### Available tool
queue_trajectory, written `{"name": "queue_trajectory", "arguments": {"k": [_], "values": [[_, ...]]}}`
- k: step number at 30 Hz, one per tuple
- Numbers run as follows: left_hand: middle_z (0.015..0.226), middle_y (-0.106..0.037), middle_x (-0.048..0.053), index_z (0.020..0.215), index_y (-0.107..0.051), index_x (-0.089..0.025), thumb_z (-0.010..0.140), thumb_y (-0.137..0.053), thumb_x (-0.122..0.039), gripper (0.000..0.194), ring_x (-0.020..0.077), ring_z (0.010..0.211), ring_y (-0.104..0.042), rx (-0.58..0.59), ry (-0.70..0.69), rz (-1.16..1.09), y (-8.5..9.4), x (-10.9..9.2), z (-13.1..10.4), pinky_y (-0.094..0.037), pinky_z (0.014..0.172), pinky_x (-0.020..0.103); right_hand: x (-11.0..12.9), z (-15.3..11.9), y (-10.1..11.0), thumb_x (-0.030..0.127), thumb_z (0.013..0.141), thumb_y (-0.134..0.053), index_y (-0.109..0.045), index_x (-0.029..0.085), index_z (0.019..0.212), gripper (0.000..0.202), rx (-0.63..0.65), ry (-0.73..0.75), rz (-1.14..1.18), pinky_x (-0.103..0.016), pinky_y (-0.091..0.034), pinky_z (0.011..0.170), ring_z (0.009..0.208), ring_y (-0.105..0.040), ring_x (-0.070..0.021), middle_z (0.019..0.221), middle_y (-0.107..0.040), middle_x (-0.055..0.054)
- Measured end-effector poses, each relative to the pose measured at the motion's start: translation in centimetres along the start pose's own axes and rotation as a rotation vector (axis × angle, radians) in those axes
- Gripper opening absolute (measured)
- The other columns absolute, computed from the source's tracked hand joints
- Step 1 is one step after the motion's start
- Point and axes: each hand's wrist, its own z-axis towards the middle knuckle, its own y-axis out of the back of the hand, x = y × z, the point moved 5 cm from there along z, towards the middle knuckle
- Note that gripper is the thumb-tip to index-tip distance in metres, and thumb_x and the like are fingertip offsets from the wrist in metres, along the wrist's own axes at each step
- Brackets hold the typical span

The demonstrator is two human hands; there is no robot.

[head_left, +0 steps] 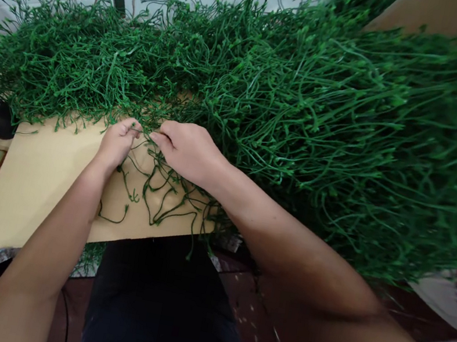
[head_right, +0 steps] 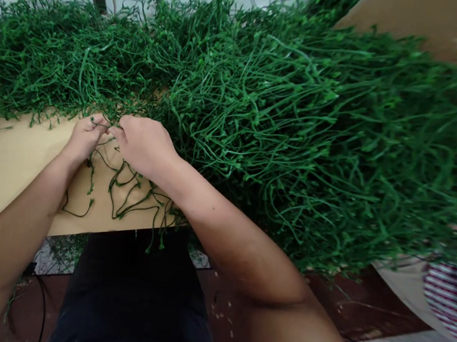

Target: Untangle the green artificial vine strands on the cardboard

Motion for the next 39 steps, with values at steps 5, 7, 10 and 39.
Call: {"name": "queue_trajectory", "arguments": {"k": [5, 7, 10, 39], "values": [[0.048, -0.034, -0.005, 0.055, -0.048, -0.016, 0.082, -0.048, -0.015, 0.027, 0.0081, 0.050, -0.030, -0.162, -0.001, -0.107, 2.2, 0.5, 0.5, -0.026, 0.050, 0.021, -0.6, -1.0, 2.9, 0.028, 0.091, -0.035, -0.057, 0.015, 0.080, 0.028, -0.160, -0.023, 0.006, -0.026, -0.033, 0.064, 0.068, -0.050, -0.0126, 0.072, -0.056, -0.003], [0.046, -0.033, -0.005, 0.055, -0.050, -0.015, 0.081, -0.050, -0.016, 0.025, 0.0076, 0.046, -0.027, -0.105, 0.008, -0.135, 2.2, 0.7, 0.5, -0.022, 0.046, 0.021, -1.5, -1.0, 3.4, 0.026, 0.090, -0.037, -0.057, 0.014, 0.081, 0.024, -0.225, -0.034, -0.034, -0.029, -0.036, 0.070, 0.075, -0.052, -0.0154, 0.076, -0.057, -0.005], [0.041, -0.029, -0.007, 0.058, -0.050, -0.016, 0.081, -0.052, -0.023, 0.025, 0.0069, 0.040, -0.021, -0.072, 0.062, -0.204, 2.0, 0.9, 0.2, -0.016, 0.041, 0.022, -2.2, -0.7, 3.4, 0.027, 0.086, -0.046, -0.058, 0.013, 0.089, 0.018, -0.323, -0.033, -0.080, -0.036, -0.038, 0.081, 0.094, -0.051, -0.0226, 0.094, -0.058, -0.011], [0.042, -0.026, -0.007, 0.057, -0.037, -0.018, 0.090, -0.039, -0.019, 0.033, 0.0050, 0.038, -0.020, -0.340, 0.246, -0.304, 4.0, 1.4, 0.4, -0.014, 0.041, 0.023, 6.3, -2.7, 1.9, 0.020, 0.086, -0.038, -0.058, 0.017, 0.085, 0.021, 0.177, 0.309, -0.045, -0.026, -0.031, 0.058, 0.070, -0.054, -0.0143, 0.078, -0.062, -0.005]]}}
